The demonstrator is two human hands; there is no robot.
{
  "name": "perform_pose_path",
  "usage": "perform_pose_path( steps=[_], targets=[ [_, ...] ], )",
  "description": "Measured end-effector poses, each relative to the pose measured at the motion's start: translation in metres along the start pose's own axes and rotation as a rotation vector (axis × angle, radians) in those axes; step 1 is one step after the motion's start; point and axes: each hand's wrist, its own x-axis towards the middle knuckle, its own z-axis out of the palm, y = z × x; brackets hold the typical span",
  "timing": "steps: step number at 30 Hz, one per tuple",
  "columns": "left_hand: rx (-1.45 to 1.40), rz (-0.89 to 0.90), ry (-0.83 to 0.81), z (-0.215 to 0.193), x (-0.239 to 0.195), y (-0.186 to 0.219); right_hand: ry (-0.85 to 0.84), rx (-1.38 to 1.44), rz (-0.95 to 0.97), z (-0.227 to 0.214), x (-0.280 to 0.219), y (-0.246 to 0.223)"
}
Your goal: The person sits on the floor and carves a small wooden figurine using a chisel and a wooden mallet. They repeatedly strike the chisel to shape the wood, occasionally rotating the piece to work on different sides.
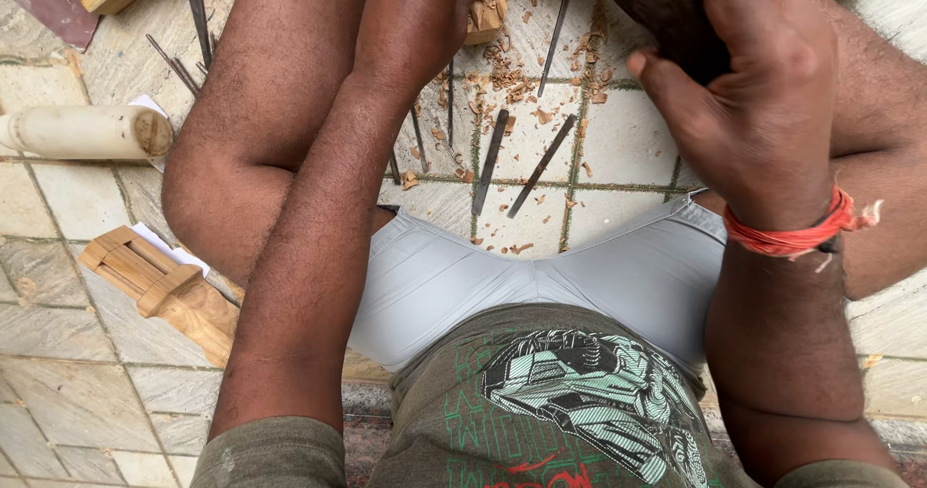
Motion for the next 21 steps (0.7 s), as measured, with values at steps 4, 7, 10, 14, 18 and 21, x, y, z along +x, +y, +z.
perform_pose_path(
  steps=[4,7,10,14,18,21],
  targets=[
    [0.066,-0.020,-0.068,0.001,0.002,0.001,0.010,-0.301,0.025,0.005,0.014,-0.011],
    [0.096,-0.011,-0.068,0.000,0.004,0.002,-0.003,-0.413,-0.032,0.002,0.018,-0.014],
    [0.107,0.011,-0.066,0.000,0.003,0.003,0.014,-0.330,0.046,0.003,0.016,-0.015],
    [0.126,-0.001,-0.110,-0.004,0.010,0.008,0.003,-0.310,0.086,0.005,0.015,-0.017],
    [0.136,0.012,-0.104,-0.009,0.012,0.012,0.031,-0.199,0.101,0.007,0.014,-0.021],
    [0.204,0.045,-0.128,-0.008,0.012,0.014,0.019,-0.242,0.103,0.007,0.008,-0.021]
  ],
)
